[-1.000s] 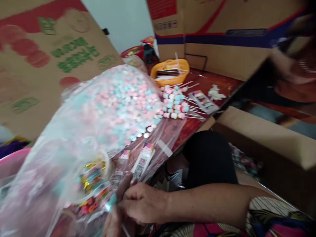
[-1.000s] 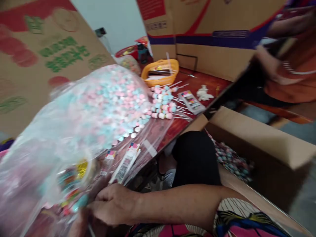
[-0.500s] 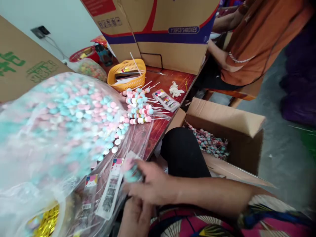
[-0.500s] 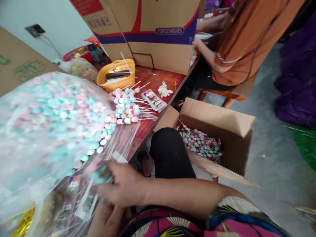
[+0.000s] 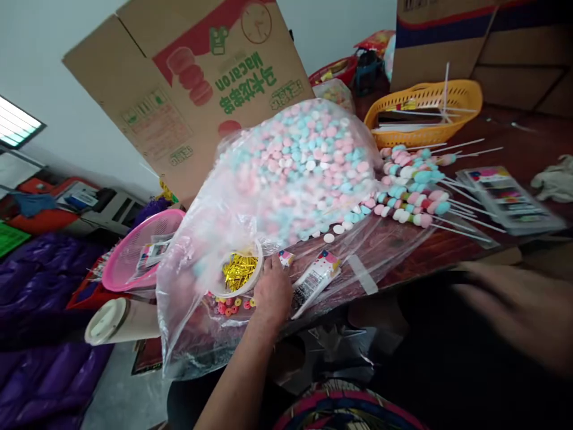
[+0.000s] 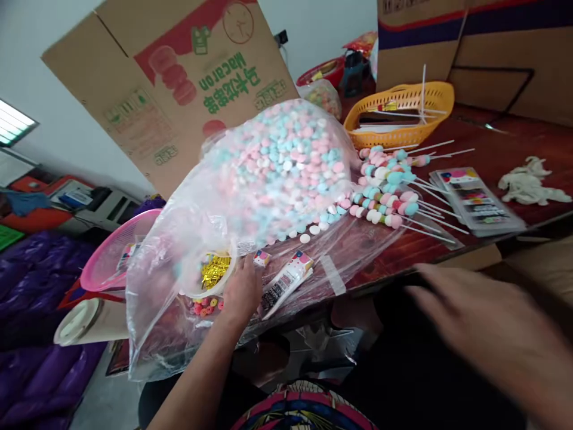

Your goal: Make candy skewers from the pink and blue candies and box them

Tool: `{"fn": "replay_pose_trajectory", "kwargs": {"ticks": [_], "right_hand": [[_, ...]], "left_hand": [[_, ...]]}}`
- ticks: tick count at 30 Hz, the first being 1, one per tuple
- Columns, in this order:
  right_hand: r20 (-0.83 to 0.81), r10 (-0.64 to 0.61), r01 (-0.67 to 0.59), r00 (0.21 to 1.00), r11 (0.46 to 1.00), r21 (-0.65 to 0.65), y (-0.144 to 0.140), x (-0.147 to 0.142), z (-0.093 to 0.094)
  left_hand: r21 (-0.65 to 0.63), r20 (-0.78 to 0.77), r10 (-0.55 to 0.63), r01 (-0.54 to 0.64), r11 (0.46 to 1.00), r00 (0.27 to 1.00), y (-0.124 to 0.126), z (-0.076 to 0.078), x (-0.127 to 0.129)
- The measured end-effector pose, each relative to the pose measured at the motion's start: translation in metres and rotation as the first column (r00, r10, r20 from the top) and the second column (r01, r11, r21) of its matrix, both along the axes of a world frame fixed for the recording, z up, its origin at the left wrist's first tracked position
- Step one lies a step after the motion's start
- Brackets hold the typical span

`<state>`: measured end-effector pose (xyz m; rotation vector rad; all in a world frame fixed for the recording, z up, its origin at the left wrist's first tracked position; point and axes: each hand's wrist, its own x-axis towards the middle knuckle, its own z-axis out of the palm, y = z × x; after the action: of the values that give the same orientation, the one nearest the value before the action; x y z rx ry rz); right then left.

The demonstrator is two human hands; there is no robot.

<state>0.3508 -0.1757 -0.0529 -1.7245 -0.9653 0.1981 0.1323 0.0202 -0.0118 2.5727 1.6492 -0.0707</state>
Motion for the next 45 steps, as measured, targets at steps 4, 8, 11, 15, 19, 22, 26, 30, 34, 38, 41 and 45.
{"fn": "replay_pose_trajectory", "kwargs": {"ticks": [4, 8, 11, 15, 19, 22, 26, 30, 34, 38, 41, 45], "right_hand": [[0.407, 0.355, -0.3, 0.842, 0.934, -0.195, 0.029, -0.037, 0.023], [0.428, 0.408, -0.35, 0.807, 0.913, -0.211, 0.056, -0.067, 0.02], [0.45, 0.324, -0.285, 0.832, 0.946, -0.154, 0.072, -0.072, 0.022], [0.473, 0.403, -0.355, 0.784, 0.915, -0.19, 0.101, -0.083, 0.034], [0.353, 0.431, -0.408, 0.831, 0.902, -0.141, 0.116, -0.091, 0.035], [0.092, 0.485, -0.482, 0.87, 0.875, -0.052, 0.11, -0.083, 0.038], [-0.164, 0.513, -0.526, 0.842, 0.85, -0.039, 0.096, -0.068, 0.051], [-0.024, 0.518, -0.518, 0.855, 0.852, -0.075, 0.093, -0.063, 0.051], [0.066, 0.467, -0.468, 0.882, 0.884, 0.003, 0.092, -0.063, 0.041], [0.085, 0.359, -0.359, 0.93, 0.933, -0.008, 0.086, -0.056, 0.034], [0.129, 0.298, -0.297, 0.946, 0.955, -0.029, 0.083, -0.051, 0.029], [0.162, 0.275, -0.282, 0.948, 0.959, 0.027, 0.081, -0.05, 0.028]], "left_hand": [[-0.004, 0.032, 0.054, -0.054, 0.999, 0.998, 0.016, -0.007, 0.006], [0.016, 0.145, -0.014, 0.012, 1.0, 0.989, 0.013, -0.007, -0.011], [0.042, 0.219, -0.108, 0.102, 0.994, 0.97, 0.003, 0.001, -0.016], [0.16, 0.319, -0.41, 0.378, 0.912, 0.854, -0.008, 0.016, -0.012], [0.198, 0.516, -0.455, 0.415, 0.888, 0.726, -0.005, 0.02, -0.014], [0.09, 0.575, -0.403, 0.434, 0.896, 0.712, 0.0, 0.016, -0.015], [0.006, 0.594, -0.398, 0.491, 0.871, 0.699, -0.003, 0.019, -0.005], [-0.07, 0.585, -0.444, 0.587, 0.806, 0.679, -0.008, 0.026, 0.006], [-0.062, 0.608, -0.381, 0.52, 0.852, 0.697, -0.01, 0.019, 0.01], [-0.087, 0.597, -0.337, 0.476, 0.875, 0.728, -0.017, 0.008, 0.016], [0.001, 0.596, -0.439, 0.546, 0.838, 0.673, -0.022, 0.006, 0.021], [-0.034, 0.633, -0.389, 0.526, 0.85, 0.669, -0.028, 0.009, 0.026]]}}
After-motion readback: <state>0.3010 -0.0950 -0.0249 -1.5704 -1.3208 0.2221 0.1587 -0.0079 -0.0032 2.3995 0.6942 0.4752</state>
